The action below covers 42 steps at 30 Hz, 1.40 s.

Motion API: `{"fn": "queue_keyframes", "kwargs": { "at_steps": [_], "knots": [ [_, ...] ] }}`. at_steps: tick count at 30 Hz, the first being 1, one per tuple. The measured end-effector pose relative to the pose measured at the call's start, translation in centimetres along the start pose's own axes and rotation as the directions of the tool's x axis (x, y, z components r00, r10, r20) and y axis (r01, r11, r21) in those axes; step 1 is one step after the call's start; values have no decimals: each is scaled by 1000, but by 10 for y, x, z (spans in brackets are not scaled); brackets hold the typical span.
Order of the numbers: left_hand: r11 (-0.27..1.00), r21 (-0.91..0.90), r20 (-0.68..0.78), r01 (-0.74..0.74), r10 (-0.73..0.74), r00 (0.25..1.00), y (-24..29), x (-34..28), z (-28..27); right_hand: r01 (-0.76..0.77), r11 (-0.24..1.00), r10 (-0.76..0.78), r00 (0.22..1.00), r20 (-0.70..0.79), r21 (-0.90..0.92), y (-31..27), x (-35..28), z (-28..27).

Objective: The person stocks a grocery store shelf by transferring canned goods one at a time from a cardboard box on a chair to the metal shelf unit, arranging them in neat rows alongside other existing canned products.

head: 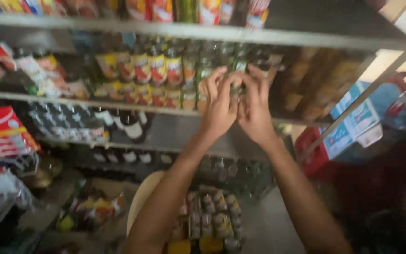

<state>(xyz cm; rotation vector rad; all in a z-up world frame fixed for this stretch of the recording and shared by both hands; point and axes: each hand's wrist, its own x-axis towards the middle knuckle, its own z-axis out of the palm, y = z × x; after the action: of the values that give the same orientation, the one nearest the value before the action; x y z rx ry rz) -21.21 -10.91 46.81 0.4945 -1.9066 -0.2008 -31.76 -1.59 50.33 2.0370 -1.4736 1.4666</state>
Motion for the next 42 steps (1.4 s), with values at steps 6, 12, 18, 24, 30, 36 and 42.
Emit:
{"fn": "queue_keyframes", "kwargs": {
  "at_steps": [6,12,18,24,30,36,42],
  "knots": [
    [986,-145,-170,-83,58,984,18,125,14,-61,968,19,985,-170,-245,67,103,-46],
    [981,-14,-32,194,-195,980,-12,171,58,-297,806,395,914,91,-513,139,148,-51],
    [924,261,-73,281,-271,960,-38,186,92,-362,750,533,827,181,-553,225,158,-26],
    [936,202,12,289,-297,955,-30,184,76,-375,724,541,829,139,-579,148,156,-40],
    [897,-279,-87,342,-378,922,-41,192,72,-370,801,453,889,71,-471,176,146,-41],
    [641,-684,131,349,-362,923,10,132,23,67,921,-110,990,90,383,192,122,-67],
    [888,-287,187,359,-315,930,0,14,0,-52,943,-54,950,307,329,24,37,-68]
  ]
}}
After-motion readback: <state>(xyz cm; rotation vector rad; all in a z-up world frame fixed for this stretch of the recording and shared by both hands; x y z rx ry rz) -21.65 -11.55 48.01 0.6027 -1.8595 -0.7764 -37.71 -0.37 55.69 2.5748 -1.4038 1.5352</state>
